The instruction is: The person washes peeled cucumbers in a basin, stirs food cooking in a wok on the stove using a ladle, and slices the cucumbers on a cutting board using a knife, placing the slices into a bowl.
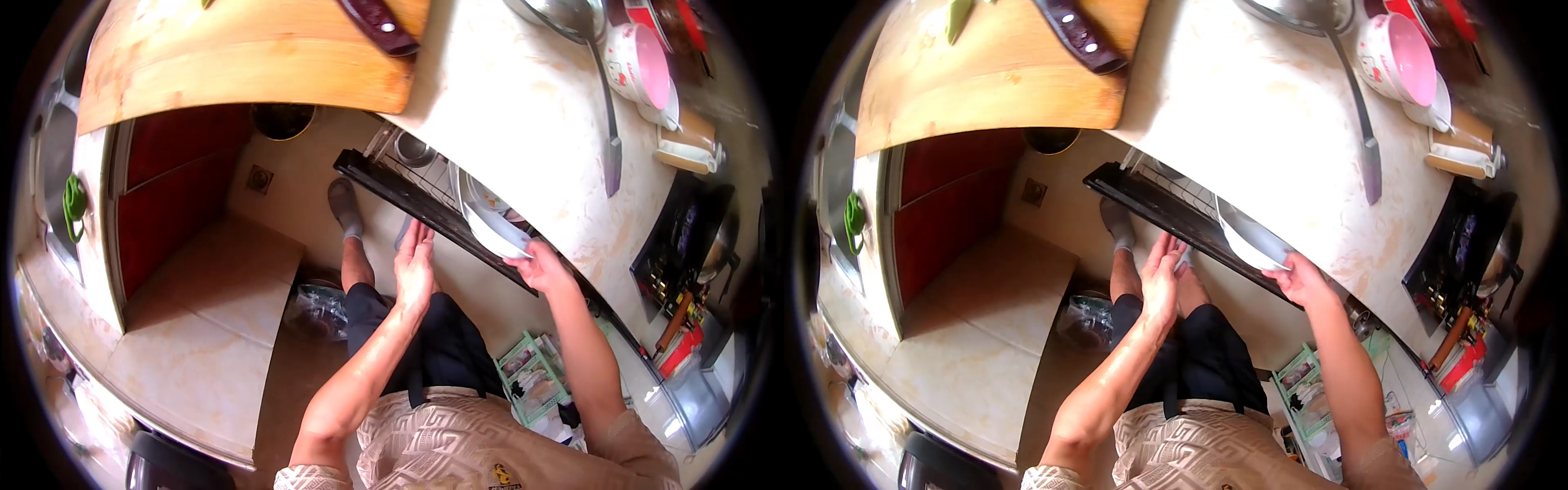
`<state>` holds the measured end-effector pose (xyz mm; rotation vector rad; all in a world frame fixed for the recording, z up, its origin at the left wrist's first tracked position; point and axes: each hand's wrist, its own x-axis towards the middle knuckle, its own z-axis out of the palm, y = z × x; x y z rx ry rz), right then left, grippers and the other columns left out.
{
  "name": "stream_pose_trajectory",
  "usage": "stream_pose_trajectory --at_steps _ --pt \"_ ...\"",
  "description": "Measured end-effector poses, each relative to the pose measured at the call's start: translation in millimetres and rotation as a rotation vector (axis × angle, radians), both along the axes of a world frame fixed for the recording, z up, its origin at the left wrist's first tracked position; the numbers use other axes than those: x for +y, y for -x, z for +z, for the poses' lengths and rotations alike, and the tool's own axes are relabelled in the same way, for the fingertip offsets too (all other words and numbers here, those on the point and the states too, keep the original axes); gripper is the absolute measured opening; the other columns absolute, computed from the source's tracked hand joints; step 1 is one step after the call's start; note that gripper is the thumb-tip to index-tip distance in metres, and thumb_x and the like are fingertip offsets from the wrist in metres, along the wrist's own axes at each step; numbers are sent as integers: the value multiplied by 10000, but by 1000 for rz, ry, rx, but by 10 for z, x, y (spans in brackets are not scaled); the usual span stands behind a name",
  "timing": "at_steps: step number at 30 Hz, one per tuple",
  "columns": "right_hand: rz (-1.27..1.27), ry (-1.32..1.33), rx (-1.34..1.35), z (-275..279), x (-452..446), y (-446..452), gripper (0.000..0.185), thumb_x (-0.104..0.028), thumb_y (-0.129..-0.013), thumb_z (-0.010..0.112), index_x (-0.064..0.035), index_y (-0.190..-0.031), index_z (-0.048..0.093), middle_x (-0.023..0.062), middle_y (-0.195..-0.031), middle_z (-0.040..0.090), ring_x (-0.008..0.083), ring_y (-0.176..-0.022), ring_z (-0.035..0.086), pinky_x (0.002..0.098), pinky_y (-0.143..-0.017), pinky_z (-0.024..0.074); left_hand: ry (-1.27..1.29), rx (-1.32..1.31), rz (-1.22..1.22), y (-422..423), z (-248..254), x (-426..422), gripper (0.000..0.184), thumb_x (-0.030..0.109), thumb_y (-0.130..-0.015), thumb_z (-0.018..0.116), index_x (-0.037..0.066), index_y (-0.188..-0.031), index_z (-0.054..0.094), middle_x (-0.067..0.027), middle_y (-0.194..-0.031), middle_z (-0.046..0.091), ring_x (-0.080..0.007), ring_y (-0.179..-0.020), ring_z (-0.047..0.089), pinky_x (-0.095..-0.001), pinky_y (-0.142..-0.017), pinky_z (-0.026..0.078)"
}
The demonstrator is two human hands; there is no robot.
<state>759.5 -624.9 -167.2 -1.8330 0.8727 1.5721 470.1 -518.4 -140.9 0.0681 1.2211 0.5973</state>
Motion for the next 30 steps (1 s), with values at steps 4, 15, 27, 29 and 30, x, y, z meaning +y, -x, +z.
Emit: stream_pose_trajectory --at_steps 4,15,27,29,30 --pt "161 -54 31 429 -237 -158 709 -18 -710 525 -115 -1411 486 128 -1251 623 325 -1072 669 425 -738 596 158 -61 74 17 -37 63 644 173 -1019 459 -4 -1606 260 -140 -1631 380 -246 -1483 399 -362 -1209 299" --pt "429 -131 -192 1457 -607 698 727 28 -673 539 -11 -1385 399 114 -872 597 204 -525 580 285 -346 423 -111 -294 180 -690 -558 399 588 172 -1005 460 -60 -1540 382 -203 -1525 506 -247 -1368 537 -339 -1193 334" --pt "893 24 -153 1426 -480 699 524 9 -675 619 25 -1198 612 75 -888 701 165 -637 666 263 -452 515 376 -348 377 -1387 -2531 998 697 497 -1055 452 30 -1566 373 -114 -1576 452 -263 -1477 367 -362 -1212 279" --pt "892 32 -189 1361 -595 626 534 10 -675 627 28 -1209 604 76 -888 700 165 -641 667 269 -454 524 333 -370 493 -1769 -2807 1071 722 546 -1038 459 55 -1563 385 -98 -1563 473 -268 -1461 384 -385 -1201 296" --pt "881 42 -210 1350 -619 599 534 11 -673 629 29 -1206 603 76 -885 698 165 -645 668 270 -453 525 212 -300 523 -2156 -3159 941 725 558 -1029 467 66 -1557 396 -99 -1564 474 -269 -1456 394 -395 -1194 306"
